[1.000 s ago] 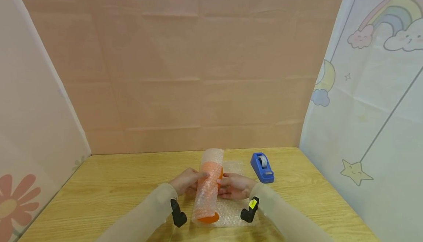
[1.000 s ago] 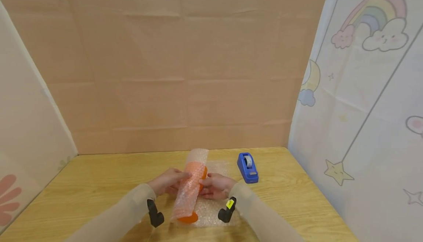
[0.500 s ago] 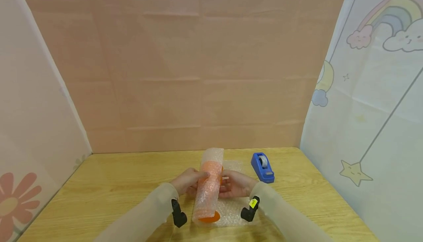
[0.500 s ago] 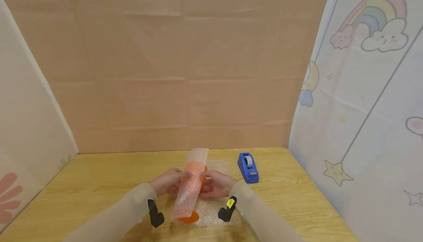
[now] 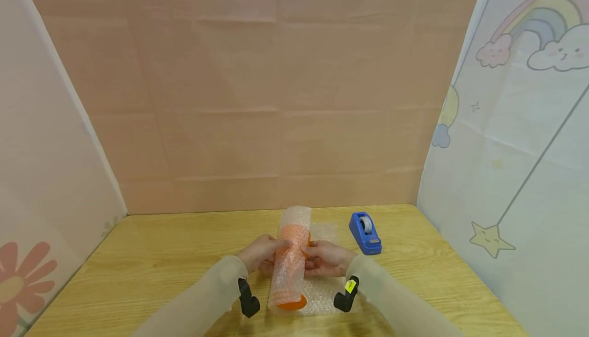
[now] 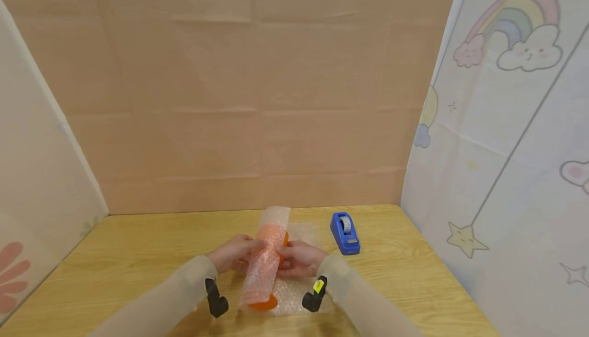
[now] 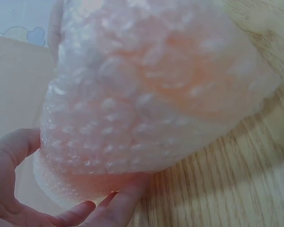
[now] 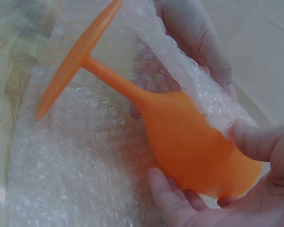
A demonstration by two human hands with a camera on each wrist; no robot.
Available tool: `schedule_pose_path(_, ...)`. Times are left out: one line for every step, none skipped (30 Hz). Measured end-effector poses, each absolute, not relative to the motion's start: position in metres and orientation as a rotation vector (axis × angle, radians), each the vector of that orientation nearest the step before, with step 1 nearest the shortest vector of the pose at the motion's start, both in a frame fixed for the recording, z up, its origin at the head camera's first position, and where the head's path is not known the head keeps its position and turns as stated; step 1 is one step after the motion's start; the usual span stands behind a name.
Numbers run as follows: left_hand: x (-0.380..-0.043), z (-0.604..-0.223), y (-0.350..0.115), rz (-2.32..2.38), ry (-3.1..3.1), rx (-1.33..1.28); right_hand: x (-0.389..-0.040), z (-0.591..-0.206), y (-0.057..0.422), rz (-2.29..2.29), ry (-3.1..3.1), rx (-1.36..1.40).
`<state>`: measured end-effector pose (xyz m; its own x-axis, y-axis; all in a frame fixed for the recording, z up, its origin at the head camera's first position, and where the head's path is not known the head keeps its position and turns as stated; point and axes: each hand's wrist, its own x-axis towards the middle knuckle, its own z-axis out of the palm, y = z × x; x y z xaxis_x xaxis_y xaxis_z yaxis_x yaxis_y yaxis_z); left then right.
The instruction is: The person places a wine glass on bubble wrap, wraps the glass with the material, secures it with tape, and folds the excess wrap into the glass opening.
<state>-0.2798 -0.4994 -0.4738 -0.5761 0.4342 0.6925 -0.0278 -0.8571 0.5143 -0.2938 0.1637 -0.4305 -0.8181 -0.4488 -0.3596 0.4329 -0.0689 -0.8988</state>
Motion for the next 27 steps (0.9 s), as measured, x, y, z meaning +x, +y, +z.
schedule_pose_path(-0.283, -0.481, -0.508, 2.5, 0.625, 1.239, -0.293, -0.43, 0.164, -1.938, 1.626, -0.014)
schedule_pose_path(-0.289, -0.49, -0.52, 2.52, 0.635, 1.198, -0.293, -0.43, 0.164, -1.936, 1.629, -0.011)
schedule_pose_path(-0.292, -0.494, -0.528, 2.509, 0.651, 1.164, -0.292, -0.431, 0.164, -1.933, 1.631, -0.008)
schedule_pose_path(-0.292, -0.496, -0.53, 2.515, 0.627, 1.136, -0.292, -0.431, 0.164, -1.931, 1.634, -0.005)
schedule_pose_path(-0.29, -0.495, -0.529, 2.519, 0.6, 1.126, -0.291, -0.431, 0.164, -1.929, 1.635, -0.001)
schedule_pose_path(-0.29, -0.495, -0.529, 2.515, 0.613, 1.124, -0.291, -0.431, 0.164, -1.928, 1.64, 0.002)
schedule_pose_path(-0.288, -0.494, -0.526, 2.516, 0.578, 1.127, -0.29, -0.431, 0.164, -1.926, 1.647, 0.005)
schedule_pose_path(-0.287, -0.493, -0.525, 2.513, 0.579, 1.133, -0.29, -0.431, 0.164, -1.928, 1.647, 0.008)
schedule_pose_path(-0.287, -0.492, -0.524, 2.503, 0.569, 1.14, -0.29, -0.431, 0.164, -1.93, 1.648, 0.012)
schedule_pose_path(-0.286, -0.491, -0.523, 2.497, 0.564, 1.143, -0.289, -0.431, 0.164, -1.932, 1.646, 0.016)
schedule_pose_path(-0.286, -0.491, -0.523, 2.492, 0.549, 1.152, -0.289, -0.431, 0.163, -1.931, 1.647, 0.016)
schedule_pose_path(-0.287, -0.491, -0.523, 2.484, 0.558, 1.169, -0.288, -0.431, 0.163, -1.933, 1.645, 0.019)
schedule_pose_path(-0.288, -0.492, -0.523, 2.482, 0.545, 1.172, -0.288, -0.431, 0.163, -1.934, 1.641, 0.022)
schedule_pose_path(-0.288, -0.492, -0.523, 2.483, 0.545, 1.173, -0.288, -0.43, 0.163, -1.936, 1.637, 0.024)
schedule_pose_path(-0.288, -0.492, -0.524, 2.485, 0.56, 1.172, -0.287, -0.43, 0.163, -1.936, 1.638, 0.026)
schedule_pose_path(-0.288, -0.492, -0.524, 2.489, 0.567, 1.17, -0.287, -0.43, 0.163, -1.934, 1.637, 0.025)
schedule_pose_path(-0.288, -0.492, -0.524, 2.491, 0.565, 1.166, -0.287, -0.429, 0.164, -1.931, 1.639, 0.023)
schedule_pose_path(-0.288, -0.492, -0.524, 2.497, 0.577, 1.159, -0.287, -0.429, 0.164, -1.929, 1.641, 0.022)
schedule_pose_path(-0.288, -0.491, -0.523, 2.507, 0.569, 1.142, -0.287, -0.428, 0.164, -1.924, 1.647, 0.017)
schedule_pose_path(-0.287, -0.491, -0.523, 2.515, 0.593, 1.135, -0.287, -0.429, 0.164, -1.916, 1.656, 0.013)
schedule_pose_path(-0.287, -0.491, -0.523, 2.519, 0.599, 1.132, -0.287, -0.428, 0.164, -1.908, 1.665, 0.01)
schedule_pose_path(-0.287, -0.491, -0.523, 2.519, 0.589, 1.134, -0.287, -0.428, 0.165, -1.9, 1.674, 0.007)
schedule_pose_path(-0.288, -0.492, -0.523, 2.521, 0.576, 1.135, -0.287, -0.428, 0.165, -1.893, 1.685, 0.006)
schedule_pose_path(-0.288, -0.493, -0.523, 2.521, 0.546, 1.144, -0.287, -0.428, 0.166, -1.886, 1.696, 0.005)
schedule_pose_path(-0.29, -0.495, -0.524, 2.517, 0.558, 1.163, -0.287, -0.428, 0.166, -1.878, 1.705, 0.005)
schedule_pose_path(-0.293, -0.5, -0.529, 2.517, 0.573, 1.177, -0.287, -0.428, 0.167, -1.872, 1.713, 0.008)
schedule_pose_path(-0.297, -0.506, -0.535, 2.522, 0.543, 1.172, -0.287, -0.428, 0.167, -1.868, 1.717, 0.008)
